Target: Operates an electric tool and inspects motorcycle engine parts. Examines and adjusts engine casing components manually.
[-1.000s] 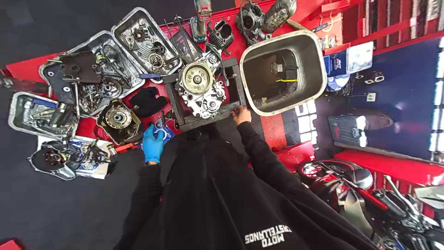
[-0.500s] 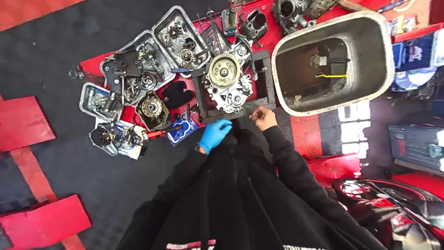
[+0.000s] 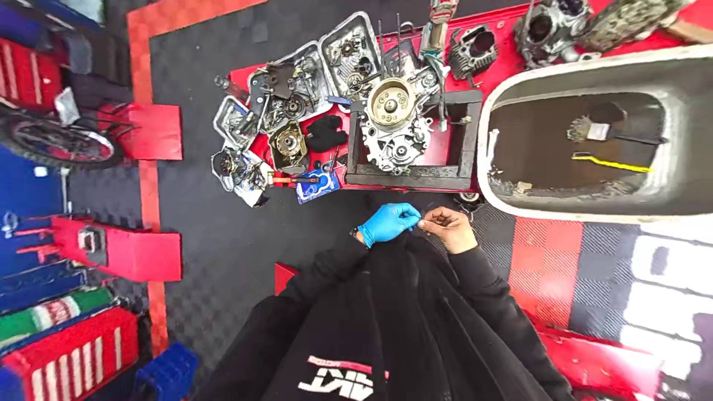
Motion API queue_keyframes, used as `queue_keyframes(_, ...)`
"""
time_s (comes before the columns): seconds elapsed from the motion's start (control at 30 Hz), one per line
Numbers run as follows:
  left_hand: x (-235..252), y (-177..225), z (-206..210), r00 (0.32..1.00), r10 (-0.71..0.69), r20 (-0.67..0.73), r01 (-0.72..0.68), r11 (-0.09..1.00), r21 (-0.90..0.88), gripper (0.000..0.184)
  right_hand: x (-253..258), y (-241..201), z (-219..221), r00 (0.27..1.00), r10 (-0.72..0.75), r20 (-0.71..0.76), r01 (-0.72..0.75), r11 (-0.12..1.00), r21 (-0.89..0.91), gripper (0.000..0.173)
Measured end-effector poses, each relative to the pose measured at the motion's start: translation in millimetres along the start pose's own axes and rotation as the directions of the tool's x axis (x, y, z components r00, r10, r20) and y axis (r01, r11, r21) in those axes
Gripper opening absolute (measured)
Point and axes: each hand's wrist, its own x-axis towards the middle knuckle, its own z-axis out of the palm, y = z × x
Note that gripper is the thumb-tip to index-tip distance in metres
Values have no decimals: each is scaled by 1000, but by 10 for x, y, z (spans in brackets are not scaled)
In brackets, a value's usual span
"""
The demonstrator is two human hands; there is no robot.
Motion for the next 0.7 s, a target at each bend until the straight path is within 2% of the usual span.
queue_keyframes(0.13,-131,-44,-38,997,-37,-74,45,994,101,24,51,-69,106,997,-23,79,41,971,-234,20)
queue_keyframes(0.33,-389,-271,-500,978,-60,-201,53,998,-42,25,483,-225,582,968,-1,250,135,843,-521,19)
queue_keyframes(0.43,-568,-483,-843,952,-96,-291,58,989,-137,25,782,-207,1013,949,60,308,140,799,-584,17)
queue_keyframes(0.6,-926,-857,-1618,870,-169,-463,31,956,-291,20,1381,-139,1987,905,208,372,102,742,-662,20)
queue_keyframes(0.63,-1008,-957,-1790,848,-184,-497,26,951,-308,20,1528,-114,2166,899,232,371,105,708,-698,21)
queue_keyframes(0.7,-1180,-1183,-2127,795,-210,-569,19,946,-323,20,1886,-65,2517,902,276,332,141,538,-831,26)
